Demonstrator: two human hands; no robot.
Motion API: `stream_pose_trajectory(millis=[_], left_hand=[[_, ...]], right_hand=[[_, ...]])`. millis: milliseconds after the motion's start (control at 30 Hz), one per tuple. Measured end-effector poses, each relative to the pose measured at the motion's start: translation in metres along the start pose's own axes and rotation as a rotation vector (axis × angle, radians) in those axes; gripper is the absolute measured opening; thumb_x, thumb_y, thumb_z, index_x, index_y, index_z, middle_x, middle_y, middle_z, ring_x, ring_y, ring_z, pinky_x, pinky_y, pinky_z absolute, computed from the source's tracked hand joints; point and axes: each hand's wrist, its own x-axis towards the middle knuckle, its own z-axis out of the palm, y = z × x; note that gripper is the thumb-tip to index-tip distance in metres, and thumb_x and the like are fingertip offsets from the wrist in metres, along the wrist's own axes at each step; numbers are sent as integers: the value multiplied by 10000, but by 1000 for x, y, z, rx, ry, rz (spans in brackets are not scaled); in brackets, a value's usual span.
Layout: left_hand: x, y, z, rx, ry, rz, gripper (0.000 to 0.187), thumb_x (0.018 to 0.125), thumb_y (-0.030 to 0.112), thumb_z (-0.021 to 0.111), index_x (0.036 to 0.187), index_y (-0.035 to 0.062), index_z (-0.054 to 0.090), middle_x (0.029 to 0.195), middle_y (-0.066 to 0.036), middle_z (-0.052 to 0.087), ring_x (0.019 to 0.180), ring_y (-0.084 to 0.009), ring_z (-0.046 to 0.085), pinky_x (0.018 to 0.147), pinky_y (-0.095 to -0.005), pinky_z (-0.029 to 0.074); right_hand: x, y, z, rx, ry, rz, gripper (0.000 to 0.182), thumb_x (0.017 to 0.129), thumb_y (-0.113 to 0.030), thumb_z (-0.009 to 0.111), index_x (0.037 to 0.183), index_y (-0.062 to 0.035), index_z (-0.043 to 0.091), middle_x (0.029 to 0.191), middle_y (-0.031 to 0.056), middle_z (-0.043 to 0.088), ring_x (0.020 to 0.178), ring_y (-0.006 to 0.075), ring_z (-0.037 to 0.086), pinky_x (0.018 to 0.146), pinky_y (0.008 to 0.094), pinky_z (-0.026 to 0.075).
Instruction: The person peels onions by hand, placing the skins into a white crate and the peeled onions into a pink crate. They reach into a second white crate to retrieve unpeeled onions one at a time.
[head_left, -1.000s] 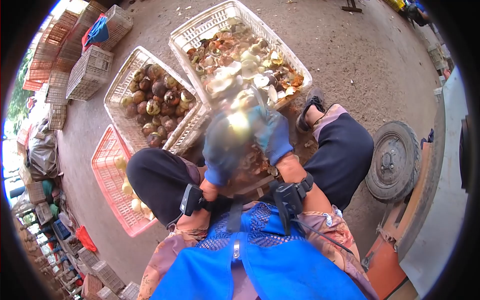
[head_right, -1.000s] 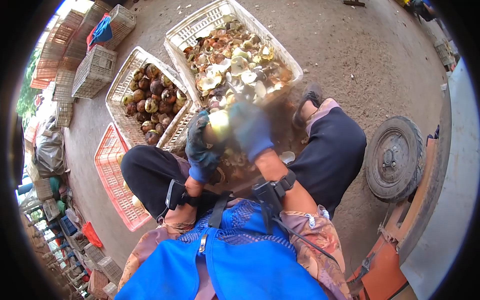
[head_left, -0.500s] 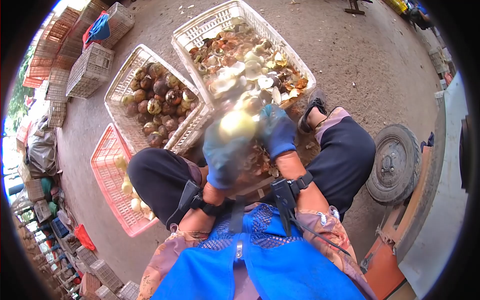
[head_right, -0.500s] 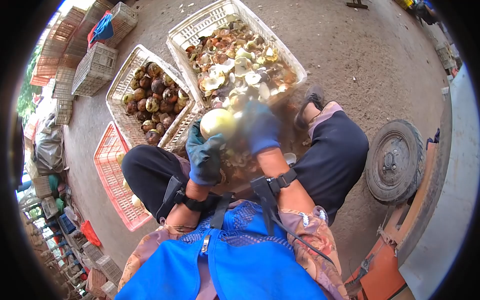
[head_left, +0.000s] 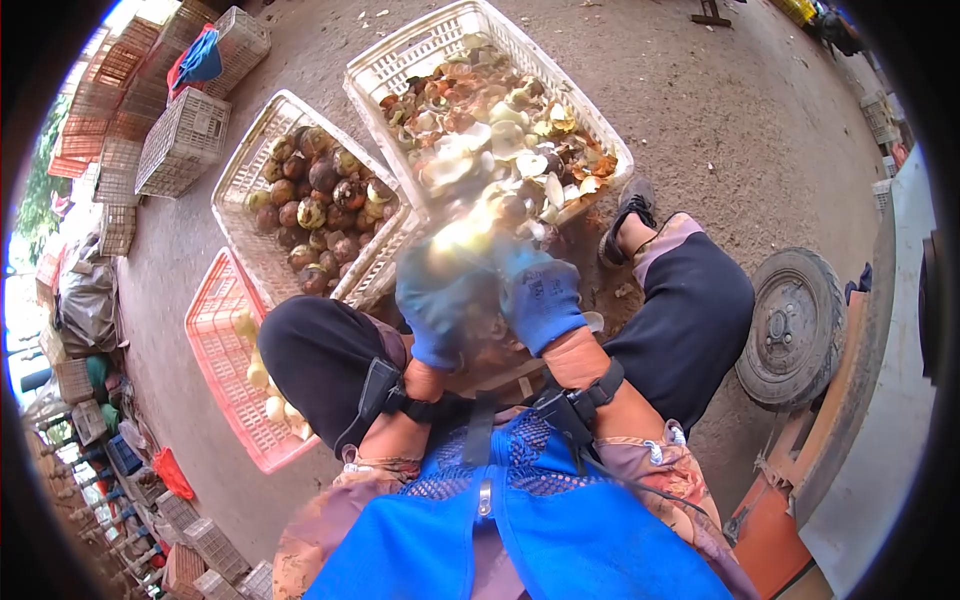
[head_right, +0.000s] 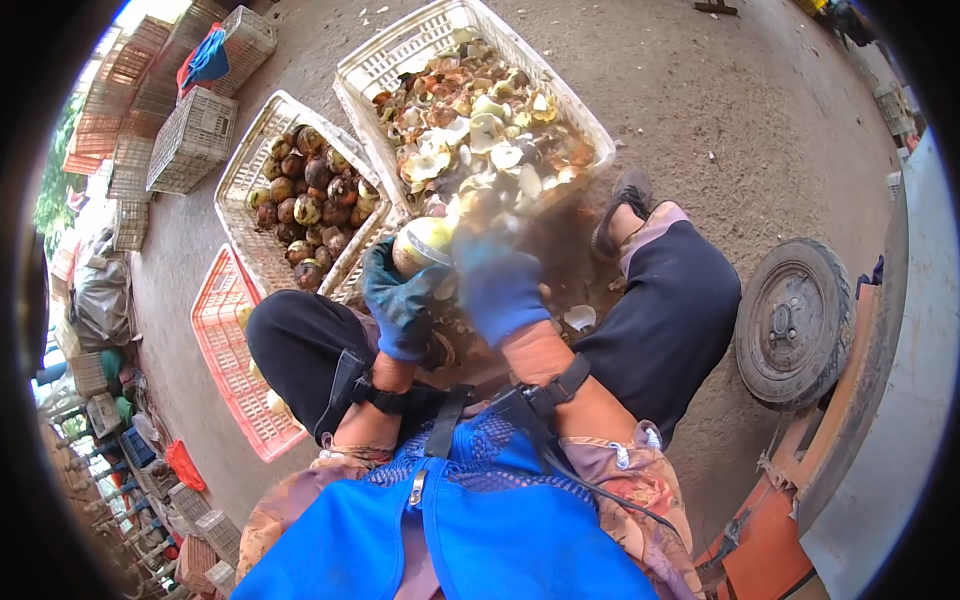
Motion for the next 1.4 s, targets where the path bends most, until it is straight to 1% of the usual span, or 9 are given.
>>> stream_pose_trajectory(millis=[400, 500, 633, 767, 933, 1067, 1133, 1267, 1400], left_hand=[[1, -19, -7, 93, 1, 39, 496, 669, 68, 811, 1099, -13, 578, 1002, -63, 643, 856, -139, 626, 795, -283, 529], [0, -6, -4, 79, 0, 23, 527, 667, 79, 822, 1122, -24, 575, 1014, -65, 637, 885, -147, 616, 820, -289, 517], [0, 5, -2, 101, -4, 34, 537, 671, 79, 822, 1133, -28, 571, 1020, -67, 633, 900, -150, 610, 834, -291, 511], [-2, 10, -1, 133, -22, 48, 547, 674, 79, 823, 1144, -31, 567, 1027, -69, 629, 916, -153, 605, 847, -294, 504], [-2, 17, -1, 168, -55, 48, 562, 681, 87, 823, 1162, -37, 560, 1047, -74, 620, 943, -159, 594, 872, -297, 490], [-3, 11, 2, 149, -74, 41, 585, 690, 94, 820, 1190, -34, 544, 1071, -77, 610, 963, -161, 585, 887, -297, 481], [-3, 10, 3, 105, -51, 54, 600, 694, 94, 817, 1209, -29, 533, 1079, -78, 607, 968, -161, 583, 888, -295, 481], [-6, 6, 9, -45, -55, 21, 648, 717, 80, 794, 1278, -10, 484, 1125, -82, 595, 994, -162, 585, 894, -300, 489], [0, 15, 5, -182, -289, -163, 695, 737, 27, 758, 1348, 1, 429, 1182, -91, 580, 1026, -170, 590, 911, -314, 503]], right_hand=[[2, 1, 2, -109, -86, 119, 261, 824, -159, 607, 1084, -140, 594, 835, 89, 642, 720, 233, 676, 523, 409, 518], [17, 17, -5, 57, -378, 362, 152, 879, -189, 587, 1021, -158, 633, 923, 141, 696, 826, 314, 700, 639, 444, 545], [5, 24, -1, 381, -109, 186, 210, 909, -167, 524, 1087, -106, 616, 954, 184, 668, 875, 403, 639, 728, 456, 526], [2, 8, -7, 412, -91, 92, 183, 902, -139, 522, 1055, -110, 619, 945, 183, 673, 875, 381, 654, 715, 455, 532], [12, 5, -10, 137, -264, 269, 125, 877, -67, 534, 977, -95, 603, 965, 175, 684, 861, 349, 676, 689, 433, 547], [12, 30, 19, 240, -371, 398, 144, 899, -102, 558, 1024, -87, 627, 931, 150, 688, 890, 304, 688, 736, 374, 548], [7, 34, 33, 899, 28, 77, 138, 815, -171, 622, 921, -85, 600, 854, 127, 618, 774, 331, 618, 672, 426, 502], [5, 27, 33, 812, 346, -155, 151, 803, -68, 646, 951, -42, 630, 868, 117, 622, 807, 274, 602, 743, 368, 505], [3, 17, 34, 1456, 178, 280, 247, 849, -1, 621, 1095, 6, 646, 1032, 121, 661, 918, 205, 625, 832, 312, 511]])
